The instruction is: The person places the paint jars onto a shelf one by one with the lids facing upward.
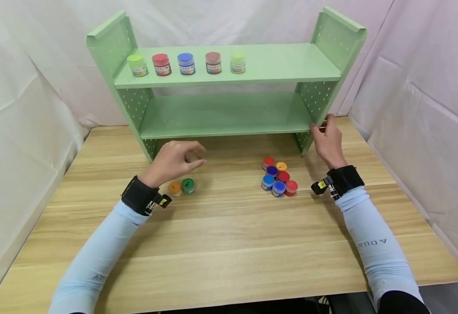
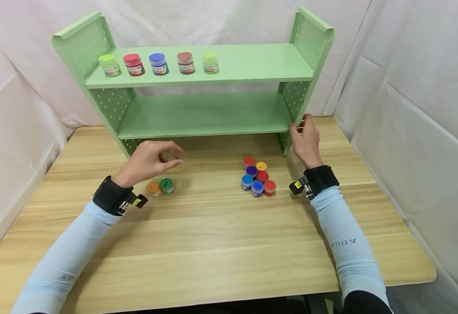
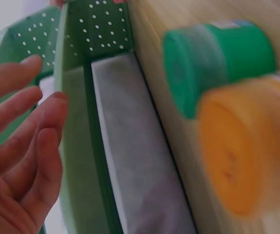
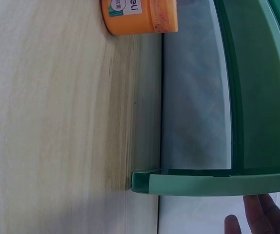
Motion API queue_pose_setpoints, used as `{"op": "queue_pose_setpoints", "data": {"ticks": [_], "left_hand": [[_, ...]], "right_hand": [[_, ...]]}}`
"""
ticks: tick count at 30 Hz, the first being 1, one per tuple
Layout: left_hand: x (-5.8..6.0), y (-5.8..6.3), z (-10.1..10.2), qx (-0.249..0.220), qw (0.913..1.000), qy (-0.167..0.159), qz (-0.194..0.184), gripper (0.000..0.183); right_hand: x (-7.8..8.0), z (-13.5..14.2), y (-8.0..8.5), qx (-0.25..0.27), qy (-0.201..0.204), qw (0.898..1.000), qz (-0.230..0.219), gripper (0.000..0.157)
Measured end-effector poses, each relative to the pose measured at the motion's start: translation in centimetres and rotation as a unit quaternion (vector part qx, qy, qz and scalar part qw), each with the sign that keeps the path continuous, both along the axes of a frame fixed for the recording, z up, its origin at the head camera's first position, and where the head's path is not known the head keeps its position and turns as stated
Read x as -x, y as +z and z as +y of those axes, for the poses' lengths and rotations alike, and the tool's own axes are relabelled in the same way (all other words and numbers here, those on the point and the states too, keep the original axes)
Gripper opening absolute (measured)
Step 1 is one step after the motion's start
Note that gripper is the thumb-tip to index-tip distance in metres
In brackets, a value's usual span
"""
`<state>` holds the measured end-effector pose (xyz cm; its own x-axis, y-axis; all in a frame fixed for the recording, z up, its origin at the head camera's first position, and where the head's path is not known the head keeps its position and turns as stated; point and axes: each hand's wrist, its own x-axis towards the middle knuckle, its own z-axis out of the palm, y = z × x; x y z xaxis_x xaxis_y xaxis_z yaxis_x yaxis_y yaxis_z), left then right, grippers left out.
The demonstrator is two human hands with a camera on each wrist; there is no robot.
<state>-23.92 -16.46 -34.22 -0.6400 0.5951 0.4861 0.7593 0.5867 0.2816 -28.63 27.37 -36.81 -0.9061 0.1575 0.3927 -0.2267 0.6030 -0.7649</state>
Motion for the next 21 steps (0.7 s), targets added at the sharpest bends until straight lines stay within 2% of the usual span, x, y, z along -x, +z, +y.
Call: {"op": "queue_pose_setpoints", "data": {"ticks": [6, 10, 13, 17, 19, 21], "left_hand": [[0.0, -1.1, -1.5, 0.033, 0.9969, 0.012, -0.070, 0.018], [0.3, -1.3, -2.4, 0.068, 0.9890, 0.005, -0.131, 0.022], [0.5, -1.2, -3.0, 0.102, 0.9781, 0.000, -0.181, 0.028], [0.6, -1.1, -3.5, 0.146, 0.9584, 0.008, -0.245, 0.040], [0.5, -1.1, -3.6, 0.167, 0.9495, 0.013, -0.265, 0.044], [0.5, -1.2, -3.6, 0.184, 0.9445, 0.017, -0.272, 0.043]], "right_hand": [[0.0, -0.1, -0.2, -0.003, 0.000, 1.000, -0.006, 0.046], [0.1, -0.1, -0.3, -0.004, 0.001, 1.000, -0.005, 0.047], [0.0, 0.0, -0.2, -0.002, 0.002, 1.000, -0.004, 0.046], [-0.1, 0.0, -0.1, 0.000, 0.000, 1.000, -0.001, 0.046], [-0.1, 0.0, 0.0, -0.002, -0.001, 1.000, 0.002, 0.045], [-0.1, 0.0, 0.1, -0.005, -0.001, 1.000, 0.002, 0.045]]}}
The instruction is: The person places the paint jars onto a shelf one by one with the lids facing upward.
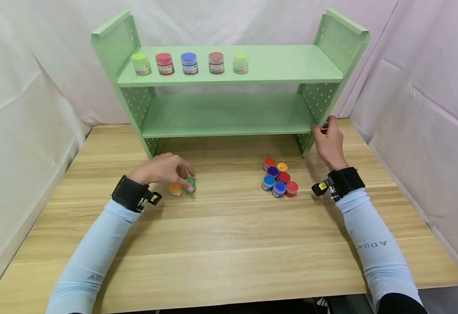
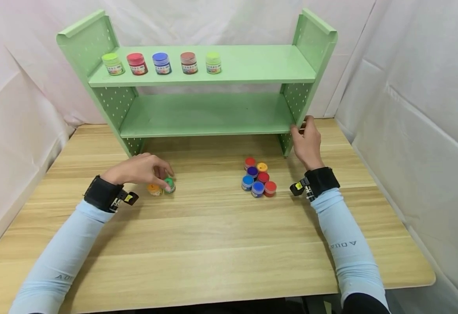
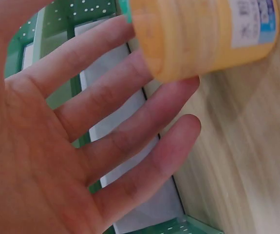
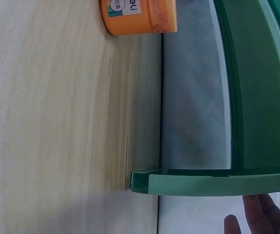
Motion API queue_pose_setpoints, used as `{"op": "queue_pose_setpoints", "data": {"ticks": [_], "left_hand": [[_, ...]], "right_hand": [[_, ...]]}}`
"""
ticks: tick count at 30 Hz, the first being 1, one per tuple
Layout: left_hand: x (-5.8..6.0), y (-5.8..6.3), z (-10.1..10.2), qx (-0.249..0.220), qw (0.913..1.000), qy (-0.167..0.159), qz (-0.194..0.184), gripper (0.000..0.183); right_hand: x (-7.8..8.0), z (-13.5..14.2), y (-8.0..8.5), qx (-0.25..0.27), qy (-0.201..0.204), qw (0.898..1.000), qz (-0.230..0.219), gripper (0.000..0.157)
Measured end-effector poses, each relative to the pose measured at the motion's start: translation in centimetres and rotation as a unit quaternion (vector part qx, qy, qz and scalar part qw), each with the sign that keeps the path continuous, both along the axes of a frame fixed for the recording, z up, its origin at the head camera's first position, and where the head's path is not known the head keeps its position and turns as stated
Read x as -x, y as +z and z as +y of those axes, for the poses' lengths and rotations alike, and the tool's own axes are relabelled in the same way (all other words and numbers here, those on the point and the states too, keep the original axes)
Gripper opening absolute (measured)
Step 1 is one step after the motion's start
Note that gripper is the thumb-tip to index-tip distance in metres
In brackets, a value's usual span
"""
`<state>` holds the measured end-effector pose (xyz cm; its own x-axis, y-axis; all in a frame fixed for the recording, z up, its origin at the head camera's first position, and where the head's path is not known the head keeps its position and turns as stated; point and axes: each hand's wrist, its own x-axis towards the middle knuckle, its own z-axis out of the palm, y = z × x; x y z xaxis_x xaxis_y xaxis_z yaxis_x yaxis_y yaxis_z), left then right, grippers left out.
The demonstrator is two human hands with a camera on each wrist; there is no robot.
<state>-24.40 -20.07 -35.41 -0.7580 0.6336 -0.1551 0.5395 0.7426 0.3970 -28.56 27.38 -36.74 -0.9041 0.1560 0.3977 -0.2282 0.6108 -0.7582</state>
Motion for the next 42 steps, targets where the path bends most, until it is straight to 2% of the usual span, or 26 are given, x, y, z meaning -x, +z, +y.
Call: {"op": "queue_pose_setpoints", "data": {"ticks": [6, 12, 20, 31, 36, 42], "left_hand": [[0.0, -0.3, 0.3, 0.011, 0.9999, -0.004, 0.005, 0.030], [0.2, -0.5, 0.5, 0.006, 0.9999, -0.008, 0.012, 0.026], [0.1, -0.6, 0.5, -0.025, 0.9995, -0.011, 0.016, 0.031], [0.3, -1.0, 0.7, -0.046, 0.9977, -0.033, 0.038, 0.042], [0.4, -1.3, 0.6, -0.038, 0.9979, -0.014, 0.051, 0.048], [0.6, -1.7, 0.8, -0.032, 0.9976, 0.008, 0.061, 0.035]], "right_hand": [[-0.1, 0.0, 0.1, 0.000, 0.005, 1.000, 0.001, 0.046], [0.0, 0.0, 0.2, 0.001, 0.001, 1.000, 0.002, 0.045], [-0.1, 0.0, 0.0, 0.007, 0.008, 1.000, -0.009, 0.047], [0.0, 0.0, 0.0, 0.004, 0.004, 1.000, -0.007, 0.046], [0.0, 0.1, 0.0, 0.000, 0.002, 1.000, -0.004, 0.046], [0.0, 0.1, 0.0, -0.002, 0.000, 1.000, -0.001, 0.046]]}}
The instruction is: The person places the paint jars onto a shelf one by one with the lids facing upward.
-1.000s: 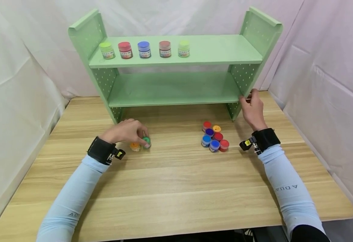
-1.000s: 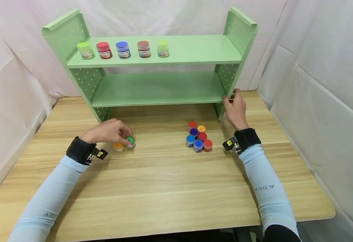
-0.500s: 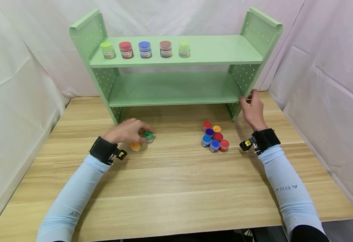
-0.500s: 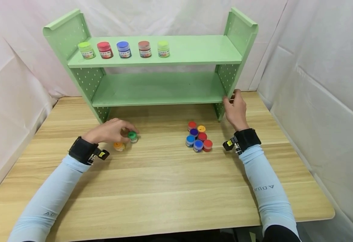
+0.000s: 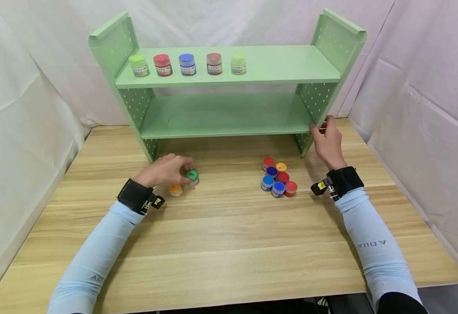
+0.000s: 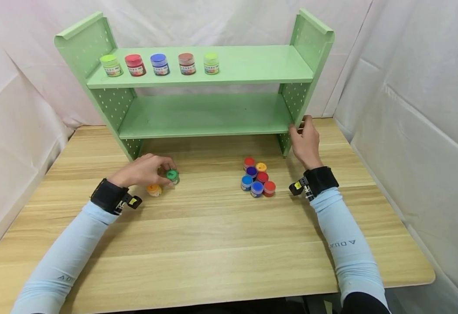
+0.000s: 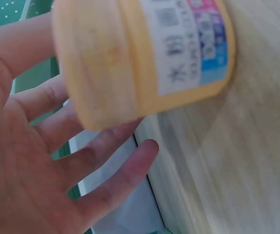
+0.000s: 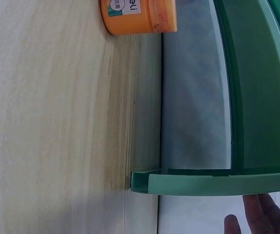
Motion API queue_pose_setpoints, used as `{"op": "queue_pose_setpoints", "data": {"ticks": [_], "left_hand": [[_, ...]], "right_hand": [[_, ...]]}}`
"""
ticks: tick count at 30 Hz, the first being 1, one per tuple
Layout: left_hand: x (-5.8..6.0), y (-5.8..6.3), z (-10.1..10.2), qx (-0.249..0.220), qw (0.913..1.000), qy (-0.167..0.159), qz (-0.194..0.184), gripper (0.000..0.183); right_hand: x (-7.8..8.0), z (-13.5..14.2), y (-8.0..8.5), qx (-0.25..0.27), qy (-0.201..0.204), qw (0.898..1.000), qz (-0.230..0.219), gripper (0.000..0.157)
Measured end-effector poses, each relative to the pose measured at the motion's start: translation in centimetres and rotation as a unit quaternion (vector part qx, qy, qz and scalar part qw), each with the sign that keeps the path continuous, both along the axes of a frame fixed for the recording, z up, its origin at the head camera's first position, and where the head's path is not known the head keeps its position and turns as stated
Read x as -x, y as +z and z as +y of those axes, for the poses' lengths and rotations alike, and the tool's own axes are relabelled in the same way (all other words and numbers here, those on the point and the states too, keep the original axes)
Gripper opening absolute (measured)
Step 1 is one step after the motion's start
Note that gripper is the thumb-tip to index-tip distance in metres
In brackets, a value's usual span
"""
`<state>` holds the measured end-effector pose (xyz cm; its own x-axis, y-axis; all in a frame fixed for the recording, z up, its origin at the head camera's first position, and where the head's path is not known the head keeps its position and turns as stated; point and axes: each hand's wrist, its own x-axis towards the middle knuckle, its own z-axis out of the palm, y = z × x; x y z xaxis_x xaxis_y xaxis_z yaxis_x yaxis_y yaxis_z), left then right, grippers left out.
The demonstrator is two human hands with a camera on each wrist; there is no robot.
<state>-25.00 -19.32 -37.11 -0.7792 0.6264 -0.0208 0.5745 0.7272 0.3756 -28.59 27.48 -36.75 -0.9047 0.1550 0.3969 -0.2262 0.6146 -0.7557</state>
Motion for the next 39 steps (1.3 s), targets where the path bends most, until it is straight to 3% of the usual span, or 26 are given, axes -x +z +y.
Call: {"op": "queue_pose_setpoints", "data": {"ticks": [13, 22, 32, 39], "left_hand": [[0.1, -0.1, 0.2, -0.018, 0.9995, -0.004, 0.027, 0.034], [-0.1, 0.3, 0.5, -0.068, 0.9968, 0.005, 0.043, 0.032], [-0.1, 1.5, 2.0, -0.140, 0.9811, 0.004, 0.134, 0.033], [0.2, 3.4, 3.3, -0.160, 0.9711, -0.019, 0.176, 0.036]], "right_hand": [[-0.1, 0.0, 0.4, -0.003, -0.004, 1.000, 0.003, 0.045], [0.1, 0.0, 0.4, -0.002, -0.002, 1.000, 0.006, 0.045], [-0.2, -0.1, 0.3, -0.001, 0.004, 1.000, -0.003, 0.047], [-0.2, -0.2, 0.2, 0.003, 0.002, 1.000, 0.000, 0.047]]}}
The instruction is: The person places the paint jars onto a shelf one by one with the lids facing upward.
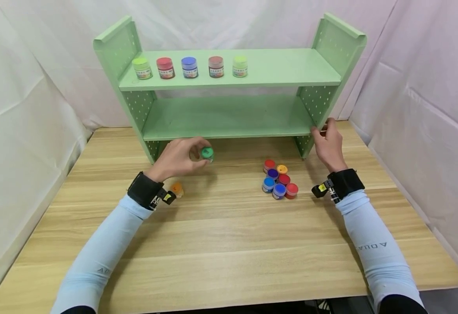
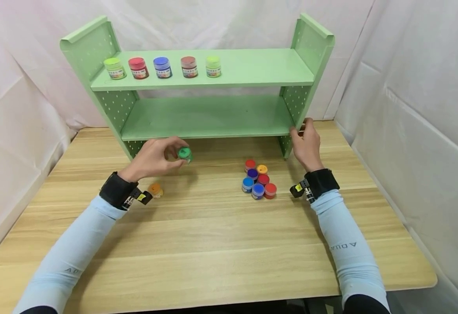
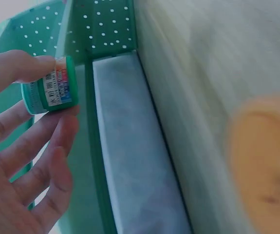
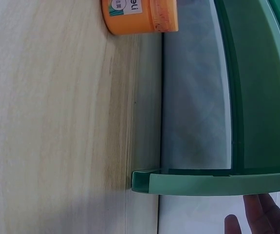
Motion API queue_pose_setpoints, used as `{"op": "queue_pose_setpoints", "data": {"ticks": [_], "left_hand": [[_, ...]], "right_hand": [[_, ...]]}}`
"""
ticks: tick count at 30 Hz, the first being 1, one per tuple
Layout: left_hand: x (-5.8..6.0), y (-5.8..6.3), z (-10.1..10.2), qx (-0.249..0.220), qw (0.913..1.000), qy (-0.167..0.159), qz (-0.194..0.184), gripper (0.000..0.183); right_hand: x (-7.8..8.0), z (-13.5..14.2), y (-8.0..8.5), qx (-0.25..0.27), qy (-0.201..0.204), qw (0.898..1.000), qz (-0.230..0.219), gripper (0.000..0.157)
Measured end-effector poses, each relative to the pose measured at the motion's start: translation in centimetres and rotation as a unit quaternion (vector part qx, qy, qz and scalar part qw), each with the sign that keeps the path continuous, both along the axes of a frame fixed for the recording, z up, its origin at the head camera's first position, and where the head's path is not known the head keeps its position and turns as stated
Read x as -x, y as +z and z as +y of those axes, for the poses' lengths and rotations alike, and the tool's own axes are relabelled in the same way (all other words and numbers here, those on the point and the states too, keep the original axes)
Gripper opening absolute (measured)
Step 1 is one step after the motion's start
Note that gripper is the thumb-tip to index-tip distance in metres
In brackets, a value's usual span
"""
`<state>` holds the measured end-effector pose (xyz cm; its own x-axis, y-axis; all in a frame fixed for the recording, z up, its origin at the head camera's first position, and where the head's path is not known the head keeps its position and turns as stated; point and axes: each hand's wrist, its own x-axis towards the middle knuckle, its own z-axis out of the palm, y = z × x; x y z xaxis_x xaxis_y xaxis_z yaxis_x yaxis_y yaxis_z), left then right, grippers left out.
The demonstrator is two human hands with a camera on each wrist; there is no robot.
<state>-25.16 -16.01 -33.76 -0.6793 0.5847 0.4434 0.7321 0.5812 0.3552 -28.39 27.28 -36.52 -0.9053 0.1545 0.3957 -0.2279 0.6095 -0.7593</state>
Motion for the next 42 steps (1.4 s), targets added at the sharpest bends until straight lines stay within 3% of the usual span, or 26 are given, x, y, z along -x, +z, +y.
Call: {"op": "queue_pose_setpoints", "data": {"ticks": [11, 31, 39, 42], "left_hand": [[1.3, 3.3, 2.6, -0.015, 0.9979, -0.023, 0.059, 0.037], [2.6, 11.9, 9.4, -0.041, 0.9805, -0.007, 0.192, 0.043], [3.5, 13.9, 10.5, -0.062, 0.9751, -0.002, 0.213, 0.040], [3.7, 14.4, 10.9, -0.058, 0.9746, 0.013, 0.216, 0.041]], "right_hand": [[0.1, 0.1, -0.1, -0.003, -0.001, 1.000, 0.009, 0.046], [0.0, 0.1, 0.1, 0.004, 0.007, 1.000, 0.002, 0.048], [0.0, 0.1, 0.0, 0.003, 0.007, 1.000, -0.001, 0.048], [0.0, 0.1, -0.1, 0.001, 0.005, 1.000, 0.002, 0.047]]}}
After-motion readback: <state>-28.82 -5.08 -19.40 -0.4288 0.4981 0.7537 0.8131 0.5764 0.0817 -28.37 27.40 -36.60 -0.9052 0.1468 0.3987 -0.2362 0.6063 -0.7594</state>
